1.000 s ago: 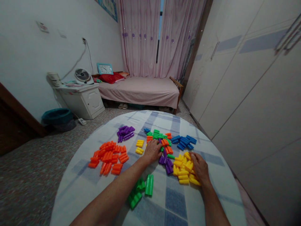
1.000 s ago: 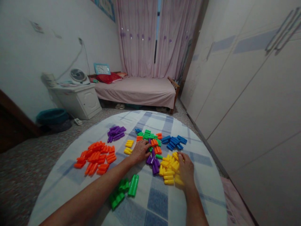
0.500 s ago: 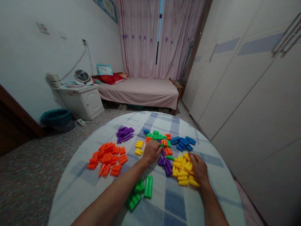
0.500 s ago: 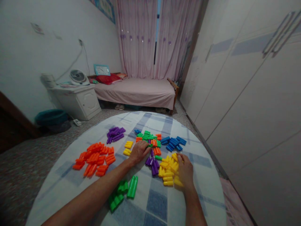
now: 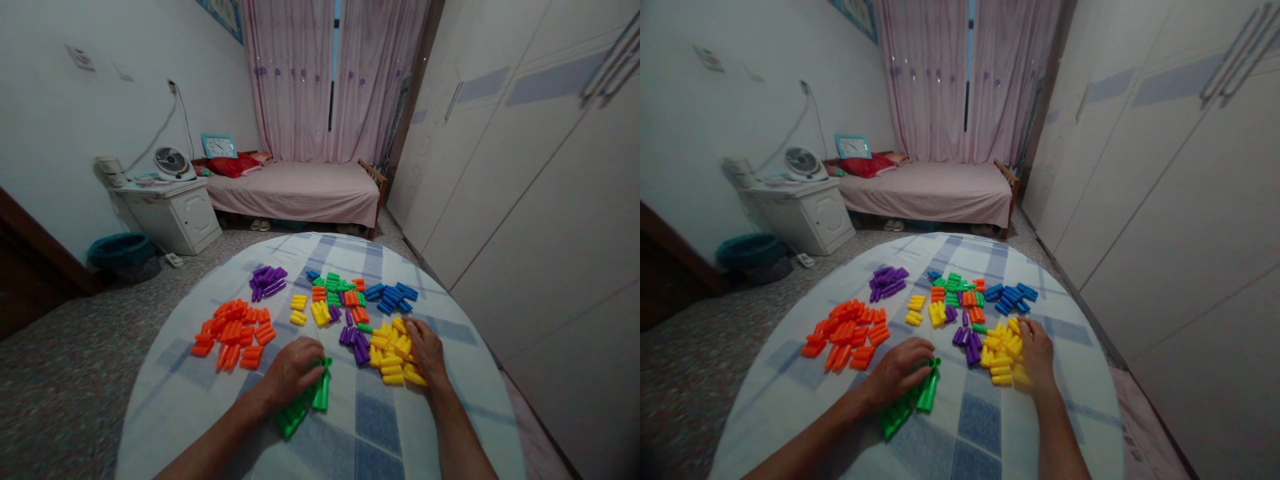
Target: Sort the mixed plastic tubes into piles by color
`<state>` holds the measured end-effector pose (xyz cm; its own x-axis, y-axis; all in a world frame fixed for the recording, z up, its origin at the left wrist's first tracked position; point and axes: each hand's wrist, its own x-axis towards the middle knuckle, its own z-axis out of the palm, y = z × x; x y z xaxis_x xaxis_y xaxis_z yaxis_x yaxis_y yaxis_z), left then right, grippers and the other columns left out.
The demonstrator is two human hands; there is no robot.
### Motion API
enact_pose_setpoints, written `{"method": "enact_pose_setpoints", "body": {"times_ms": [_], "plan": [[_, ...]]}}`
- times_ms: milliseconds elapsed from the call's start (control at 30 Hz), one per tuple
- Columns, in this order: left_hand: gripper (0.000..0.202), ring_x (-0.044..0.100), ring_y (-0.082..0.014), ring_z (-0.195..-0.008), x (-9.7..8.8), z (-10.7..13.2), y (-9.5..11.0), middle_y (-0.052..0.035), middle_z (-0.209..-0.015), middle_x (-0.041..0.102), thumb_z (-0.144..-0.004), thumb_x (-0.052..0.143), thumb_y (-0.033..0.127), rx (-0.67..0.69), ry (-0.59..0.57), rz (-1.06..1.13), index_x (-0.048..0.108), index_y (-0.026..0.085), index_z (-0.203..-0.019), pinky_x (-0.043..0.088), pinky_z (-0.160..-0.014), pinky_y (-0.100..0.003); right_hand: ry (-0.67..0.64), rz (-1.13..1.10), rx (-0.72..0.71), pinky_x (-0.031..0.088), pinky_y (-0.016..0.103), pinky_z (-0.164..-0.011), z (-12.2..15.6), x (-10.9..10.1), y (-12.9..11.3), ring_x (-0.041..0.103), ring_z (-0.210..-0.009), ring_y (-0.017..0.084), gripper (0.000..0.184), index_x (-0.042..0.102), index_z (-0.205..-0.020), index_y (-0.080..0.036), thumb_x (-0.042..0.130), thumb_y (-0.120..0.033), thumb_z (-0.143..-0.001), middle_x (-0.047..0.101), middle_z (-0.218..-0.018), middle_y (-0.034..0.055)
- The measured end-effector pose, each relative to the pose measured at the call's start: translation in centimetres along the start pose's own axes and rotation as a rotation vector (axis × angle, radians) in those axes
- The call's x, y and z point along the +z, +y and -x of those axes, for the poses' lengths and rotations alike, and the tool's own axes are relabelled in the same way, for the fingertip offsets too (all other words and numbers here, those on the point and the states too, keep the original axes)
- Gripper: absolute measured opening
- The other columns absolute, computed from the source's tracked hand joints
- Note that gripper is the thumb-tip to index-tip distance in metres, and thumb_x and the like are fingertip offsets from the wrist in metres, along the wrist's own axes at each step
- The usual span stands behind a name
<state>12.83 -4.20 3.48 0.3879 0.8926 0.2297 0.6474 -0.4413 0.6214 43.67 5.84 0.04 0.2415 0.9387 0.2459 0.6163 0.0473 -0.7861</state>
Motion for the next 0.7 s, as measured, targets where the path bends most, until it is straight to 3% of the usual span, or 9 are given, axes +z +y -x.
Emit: {"method": "enact_pose_setpoints", "body": {"times_ms": [233,433,567,700], "plan": [[0.03,0.054,-0.0155,-0.11,1.7,0.7,0.8,-0.0042,-0.118,0.061,-0.084,0.054,0.029,0.002,-0.049,0.107,0.06,0.026,-0.113,0.041,-0.098,-0.027,0.004,0.001,-0.013,0.044,0.034,-0.083,0.3,-0.1,-0.1,0.061,-0.09,0.023,0.047,0.068,-0.092,-0.015,0.036,-0.046,-0.078,0.069,-0.097,0.0108],[0.034,0.052,-0.0167,-0.115,1.0,0.2,0.4,-0.005,-0.122,0.06,-0.086,0.05,0.036,-0.059,-0.034,0.132,0.059,0.025,-0.117,0.04,-0.101,-0.03,0.001,0.005,0.001,0.044,0.033,-0.083,0.2,-0.1,-0.1,0.061,-0.09,0.023,0.046,0.068,-0.093,-0.015,0.037,-0.045,-0.078,0.069,-0.099,0.0109],[0.027,0.055,-0.017,-0.112,0.4,-1.9,-0.1,-0.0058,-0.118,0.062,-0.086,0.05,0.032,-0.095,0.02,0.144,0.062,0.022,-0.108,0.042,-0.1,-0.031,-0.008,-0.004,-0.005,0.044,0.034,-0.083,0.1,0.0,0.0,0.061,-0.09,0.023,0.047,0.068,-0.094,-0.014,0.036,-0.046,-0.078,0.069,-0.099,0.0113],[0.023,0.056,-0.0176,-0.108,0.6,-5.9,-0.8,-0.0053,-0.111,0.065,-0.084,0.05,0.023,-0.063,0.114,0.069,0.064,0.022,-0.102,0.043,-0.098,-0.033,-0.005,-0.003,0.0,0.044,0.034,-0.084,0.1,0.1,0.2,0.061,-0.091,0.023,0.046,0.068,-0.094,-0.016,0.036,-0.045,-0.079,0.069,-0.099,0.0106]]}}
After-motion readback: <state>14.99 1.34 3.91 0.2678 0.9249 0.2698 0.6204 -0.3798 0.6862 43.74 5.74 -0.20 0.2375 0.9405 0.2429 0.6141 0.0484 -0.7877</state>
